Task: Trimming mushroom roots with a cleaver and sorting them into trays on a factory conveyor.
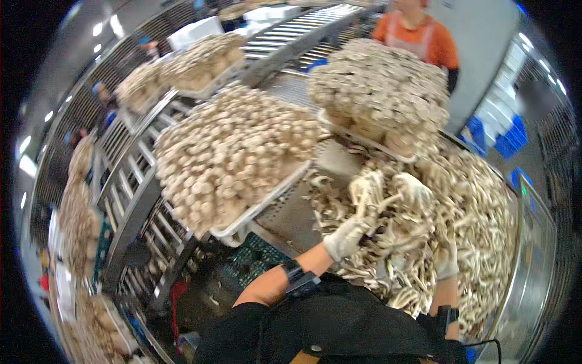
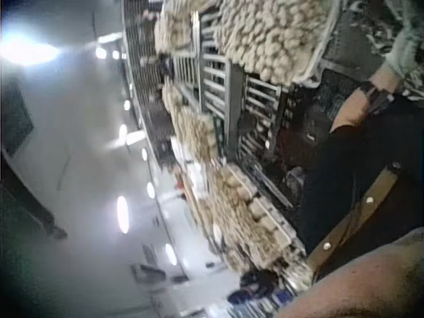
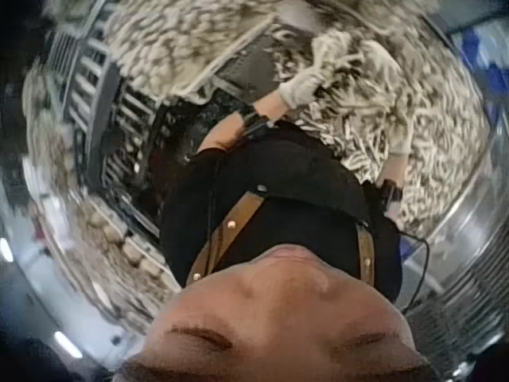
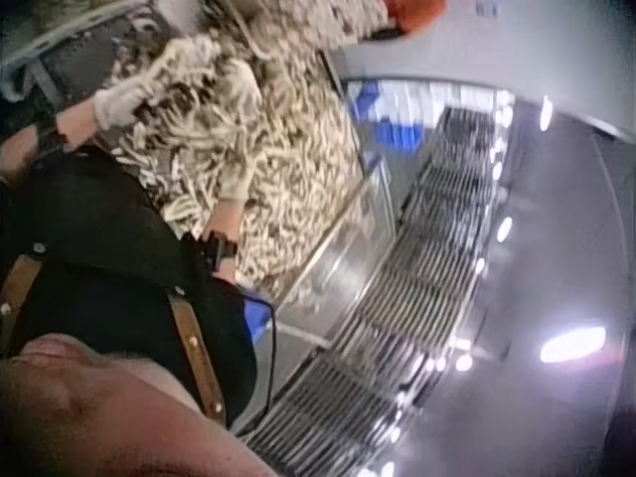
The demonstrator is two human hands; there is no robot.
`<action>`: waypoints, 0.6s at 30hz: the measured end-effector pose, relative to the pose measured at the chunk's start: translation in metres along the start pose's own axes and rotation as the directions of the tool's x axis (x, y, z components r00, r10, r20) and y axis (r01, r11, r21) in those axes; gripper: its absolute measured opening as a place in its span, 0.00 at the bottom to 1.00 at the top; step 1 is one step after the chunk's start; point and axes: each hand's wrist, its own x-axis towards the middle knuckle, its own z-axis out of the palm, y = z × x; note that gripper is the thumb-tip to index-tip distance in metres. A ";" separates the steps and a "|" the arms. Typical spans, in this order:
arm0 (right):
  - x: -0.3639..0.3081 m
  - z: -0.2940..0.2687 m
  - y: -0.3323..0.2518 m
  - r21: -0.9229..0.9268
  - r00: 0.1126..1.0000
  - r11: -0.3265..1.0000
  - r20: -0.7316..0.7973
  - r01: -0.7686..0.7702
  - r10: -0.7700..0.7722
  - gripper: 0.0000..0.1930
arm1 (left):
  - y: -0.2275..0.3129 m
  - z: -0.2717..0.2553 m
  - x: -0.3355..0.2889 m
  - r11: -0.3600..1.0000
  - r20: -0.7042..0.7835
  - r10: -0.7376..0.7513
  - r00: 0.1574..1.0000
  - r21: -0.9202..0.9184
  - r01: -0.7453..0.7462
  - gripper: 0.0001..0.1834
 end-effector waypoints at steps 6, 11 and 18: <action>-0.047 0.078 0.014 -0.308 0.945 0.940 0.324 0.151 -0.046 0.23 | -0.011 0.072 -0.009 0.935 0.099 -0.343 0.934 0.128 0.330 0.23; -0.071 0.091 0.003 0.150 0.977 0.980 0.149 0.130 -0.152 0.10 | -0.031 0.066 -0.005 0.879 -0.086 -0.416 0.905 0.217 0.425 0.20; -0.190 -0.121 -0.108 -0.665 0.957 0.714 -0.287 -0.218 0.025 0.06 | -0.019 0.064 -0.005 0.880 -0.394 -0.286 0.873 0.252 0.402 0.11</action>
